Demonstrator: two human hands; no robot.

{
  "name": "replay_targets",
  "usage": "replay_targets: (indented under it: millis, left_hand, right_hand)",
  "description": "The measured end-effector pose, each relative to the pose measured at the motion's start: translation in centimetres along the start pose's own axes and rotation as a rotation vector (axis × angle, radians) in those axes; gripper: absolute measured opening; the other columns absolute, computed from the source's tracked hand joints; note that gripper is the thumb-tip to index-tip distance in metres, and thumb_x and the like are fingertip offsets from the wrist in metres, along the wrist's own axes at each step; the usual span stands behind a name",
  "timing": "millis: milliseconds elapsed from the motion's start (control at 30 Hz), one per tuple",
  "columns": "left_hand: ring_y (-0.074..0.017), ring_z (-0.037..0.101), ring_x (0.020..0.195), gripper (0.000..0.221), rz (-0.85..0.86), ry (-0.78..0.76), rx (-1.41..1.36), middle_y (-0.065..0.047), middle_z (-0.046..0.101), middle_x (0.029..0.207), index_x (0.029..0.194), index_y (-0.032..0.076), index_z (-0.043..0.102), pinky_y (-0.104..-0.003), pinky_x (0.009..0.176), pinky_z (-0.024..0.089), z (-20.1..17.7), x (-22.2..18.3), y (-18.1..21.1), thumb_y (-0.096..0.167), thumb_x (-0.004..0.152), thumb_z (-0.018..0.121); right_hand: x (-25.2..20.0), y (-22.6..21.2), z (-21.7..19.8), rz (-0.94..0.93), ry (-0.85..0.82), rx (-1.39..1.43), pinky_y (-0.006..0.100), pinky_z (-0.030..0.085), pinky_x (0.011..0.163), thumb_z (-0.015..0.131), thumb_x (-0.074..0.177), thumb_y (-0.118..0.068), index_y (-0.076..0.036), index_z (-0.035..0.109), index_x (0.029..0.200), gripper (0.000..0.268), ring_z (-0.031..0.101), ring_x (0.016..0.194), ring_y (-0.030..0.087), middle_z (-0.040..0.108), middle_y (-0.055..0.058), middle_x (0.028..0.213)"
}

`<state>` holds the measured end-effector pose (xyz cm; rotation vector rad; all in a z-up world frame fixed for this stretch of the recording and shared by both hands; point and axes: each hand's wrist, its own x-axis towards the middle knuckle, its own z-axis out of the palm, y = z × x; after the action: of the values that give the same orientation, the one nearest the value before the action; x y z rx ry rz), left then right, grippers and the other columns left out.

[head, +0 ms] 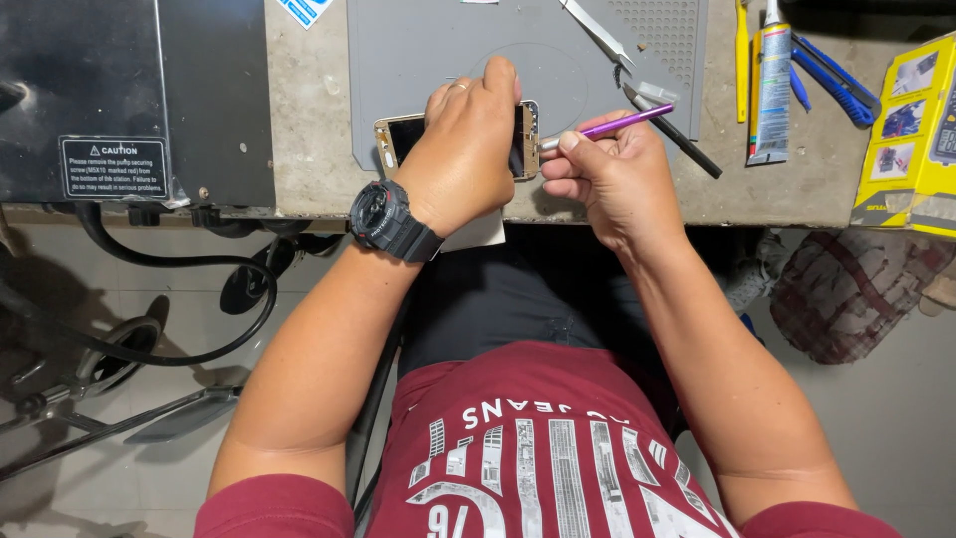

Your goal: Scraping adhesive residue from a smartphone frame using precision tools during a repair process.

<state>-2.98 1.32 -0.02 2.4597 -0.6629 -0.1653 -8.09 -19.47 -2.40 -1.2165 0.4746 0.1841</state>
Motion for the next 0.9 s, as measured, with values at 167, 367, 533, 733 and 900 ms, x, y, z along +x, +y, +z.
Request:
replay_targets:
  millis: [167, 367, 533, 733, 900]
  left_hand:
    - [-0.0366, 0.061, 0.093, 0.062, 0.006, 0.003, 0.004, -0.010, 0.063, 0.092, 0.118, 0.010, 0.048, -0.045, 0.103, 0.047, 0.0, -0.1, -0.1, -0.021, 0.064, 0.051]
    - [-0.0400, 0.065, 0.095, 0.060, -0.006, -0.032, 0.004, -0.011, 0.067, 0.092, 0.119, 0.010, 0.048, -0.046, 0.100, 0.049, -0.2, 0.2, -0.3, -0.017, 0.065, 0.055]
    - [-0.0413, 0.065, 0.093, 0.056, -0.037, -0.115, -0.007, -0.010, 0.064, 0.091, 0.121, 0.009, 0.047, -0.048, 0.094, 0.049, -0.9, 0.5, -0.6, -0.011, 0.071, 0.060]
    - [-0.0415, 0.062, 0.104, 0.059, -0.100, -0.188, -0.015, -0.012, 0.065, 0.100, 0.127, 0.009, 0.046, -0.046, 0.099, 0.048, -1.1, 0.3, -0.6, -0.001, 0.073, 0.068]
    - [-0.0388, 0.066, 0.100, 0.082, -0.064, -0.123, -0.009, -0.009, 0.066, 0.102, 0.124, 0.009, 0.045, -0.046, 0.101, 0.049, -0.6, 0.3, -0.7, 0.029, 0.069, 0.103]
  right_hand:
    - [-0.1, 0.1, 0.2, -0.007, -0.009, 0.001, 0.030, 0.074, 0.062, 0.080, 0.105, -0.005, -0.005, 0.058, 0.117, 0.026, 0.083, 0.074, 0.020, 0.082, 0.023, 0.099]
    - [-1.0, 0.5, 1.0, -0.082, 0.032, -0.034, 0.031, 0.074, 0.062, 0.079, 0.106, -0.007, -0.007, 0.057, 0.118, 0.024, 0.087, 0.081, 0.025, 0.083, 0.023, 0.101]
    - [-1.8, 0.6, 1.7, -0.161, 0.059, -0.067, 0.031, 0.074, 0.060, 0.078, 0.108, -0.008, -0.008, 0.055, 0.116, 0.024, 0.088, 0.083, 0.025, 0.083, 0.023, 0.101]
    - [-1.6, 0.4, 1.4, -0.163, 0.009, -0.033, 0.031, 0.073, 0.059, 0.078, 0.109, -0.003, -0.009, 0.053, 0.113, 0.026, 0.089, 0.085, 0.027, 0.079, 0.022, 0.103]
    - [-2.1, -0.4, 1.5, -0.133, -0.010, -0.033, 0.028, 0.072, 0.057, 0.081, 0.107, -0.002, -0.009, 0.057, 0.108, 0.025, 0.089, 0.085, 0.025, 0.083, 0.021, 0.104]
